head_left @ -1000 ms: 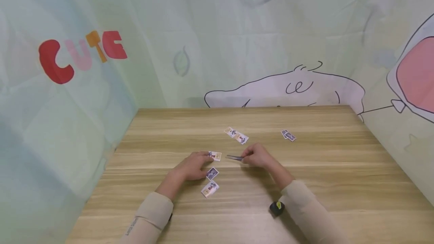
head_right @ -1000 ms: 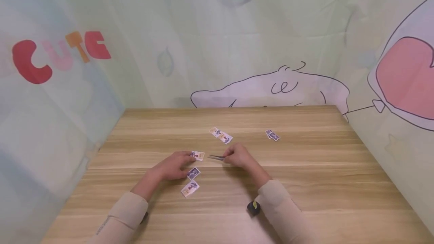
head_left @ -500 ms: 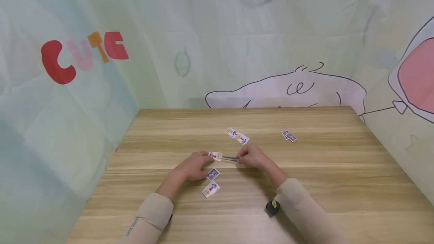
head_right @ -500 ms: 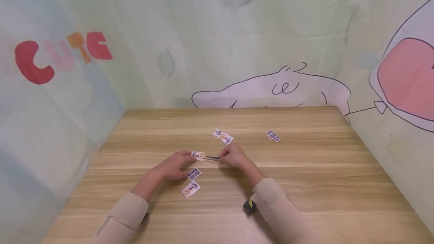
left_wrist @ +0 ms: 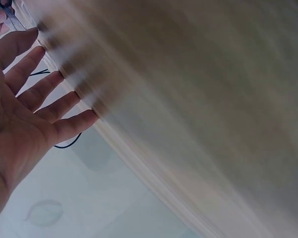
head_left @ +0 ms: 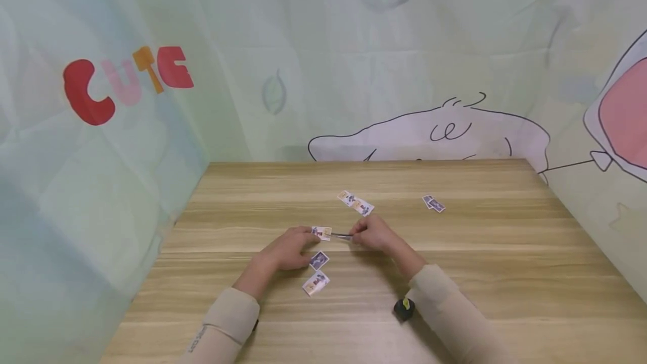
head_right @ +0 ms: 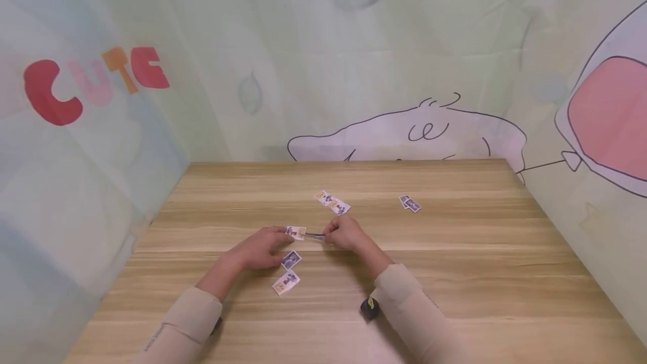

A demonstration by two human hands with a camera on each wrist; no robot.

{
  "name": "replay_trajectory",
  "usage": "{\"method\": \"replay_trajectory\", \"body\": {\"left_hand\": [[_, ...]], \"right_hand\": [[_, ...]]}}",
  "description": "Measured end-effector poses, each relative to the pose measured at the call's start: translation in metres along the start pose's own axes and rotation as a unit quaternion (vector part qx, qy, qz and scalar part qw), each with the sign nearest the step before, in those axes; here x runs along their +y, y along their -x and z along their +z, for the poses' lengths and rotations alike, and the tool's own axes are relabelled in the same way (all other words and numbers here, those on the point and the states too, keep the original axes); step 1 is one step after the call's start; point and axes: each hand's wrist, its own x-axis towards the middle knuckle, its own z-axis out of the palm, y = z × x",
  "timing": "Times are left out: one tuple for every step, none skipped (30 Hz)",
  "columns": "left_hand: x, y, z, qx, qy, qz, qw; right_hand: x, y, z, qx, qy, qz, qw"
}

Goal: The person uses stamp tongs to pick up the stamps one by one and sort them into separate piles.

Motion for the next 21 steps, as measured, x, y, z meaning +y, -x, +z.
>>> {"method": "replay_trajectory", "body": {"left_hand": [[0.0001, 0.0000, -0.0001, 0.000, 0.003, -0.001, 1.0000], [0.0001, -0.0001, -0.0002, -0.002, 0.003, -0.002, 1.0000], [-0.0001, -0.0001, -0.0002, -0.002, 0.004, -0.002, 1.0000], [-0.0003, -0.0002, -0.0002, -0.003, 0.006, -0.003, 1.0000], [-0.0005, -0.0002, -0.0001, -0.002, 0.008, -0.002, 1.0000], [-0.0007, -0.0003, -0.0002, -0.001, 0.009, -0.002, 1.0000], [-0.0004, -0.0005, -0.0003, -0.002, 0.009, -0.003, 1.0000], [-0.0005, -0.0008, 0.0000, -0.003, 0.006, -0.004, 1.0000], [-0.0005, -0.0011, 0.0002, -0.002, 0.005, -0.005, 1.0000], [-0.0005, -0.0014, 0.0003, -0.001, 0.005, -0.006, 1.0000], [-0.0004, -0.0016, 0.0003, -0.002, 0.003, -0.006, 1.0000], [-0.0002, -0.0018, 0.0002, -0.003, 0.002, -0.007, 1.0000], [0.0000, -0.0020, 0.0000, -0.005, 0.000, -0.008, 1.0000], [0.0002, -0.0020, 0.0000, -0.005, 0.002, -0.010, 0.9999], [0.0007, -0.0018, -0.0006, -0.007, 0.003, -0.011, 0.9999], [0.0013, -0.0013, -0.0011, -0.007, 0.008, -0.013, 0.9999], [0.0020, -0.0007, -0.0019, -0.010, 0.010, -0.016, 0.9998], [0.0029, 0.0003, -0.0027, -0.010, 0.015, -0.019, 0.9997], [0.0040, 0.0012, -0.0037, -0.011, 0.019, -0.024, 0.9995], [0.0051, 0.0022, -0.0046, -0.010, 0.023, -0.029, 0.9993], [0.0062, 0.0032, -0.0055, -0.010, 0.024, -0.034, 0.9991]], "right_hand": [[-0.0004, -0.0001, 0.0003, 0.002, 0.001, 0.000, 1.0000], [-0.0008, -0.0002, 0.0007, 0.002, 0.002, -0.002, 1.0000], [-0.0011, -0.0004, 0.0011, 0.004, 0.004, -0.003, 1.0000], [-0.0013, -0.0007, 0.0014, 0.004, 0.007, -0.004, 1.0000], [-0.0015, -0.0010, 0.0017, 0.006, 0.009, -0.005, 0.9999], [-0.0018, -0.0013, 0.0020, 0.006, 0.010, -0.007, 0.9999], [-0.0017, -0.0014, 0.0021, 0.007, 0.011, -0.009, 0.9999], [-0.0017, -0.0013, 0.0020, 0.009, 0.011, -0.010, 0.9998], [-0.0018, -0.0013, 0.0017, 0.009, 0.011, -0.011, 0.9998], [-0.0020, -0.0013, 0.0015, 0.010, 0.009, -0.010, 0.9999], [-0.0021, -0.0012, 0.0013, 0.011, 0.007, -0.010, 0.9999], [-0.0023, -0.0011, 0.0010, 0.010, 0.006, -0.010, 0.9999], [-0.0025, -0.0008, 0.0008, 0.011, 0.005, -0.010, 0.9999], [-0.0028, -0.0004, 0.0005, 0.012, 0.005, -0.011, 0.9999], [-0.0026, 0.0002, 0.0004, 0.014, 0.005, -0.010, 0.9998], [-0.0028, 0.0009, 0.0002, 0.015, 0.005, -0.011, 0.9998], [-0.0031, 0.0018, 0.0000, 0.018, 0.005, -0.012, 0.9998], [-0.0037, 0.0029, -0.0004, 0.021, 0.003, -0.012, 0.9997], [-0.0040, 0.0040, -0.0006, 0.023, 0.001, -0.013, 0.9997], [-0.0042, 0.0049, -0.0009, 0.026, -0.001, -0.016, 0.9995], [-0.0043, 0.0061, -0.0013, 0.029, -0.004, -0.017, 0.9994]]}}
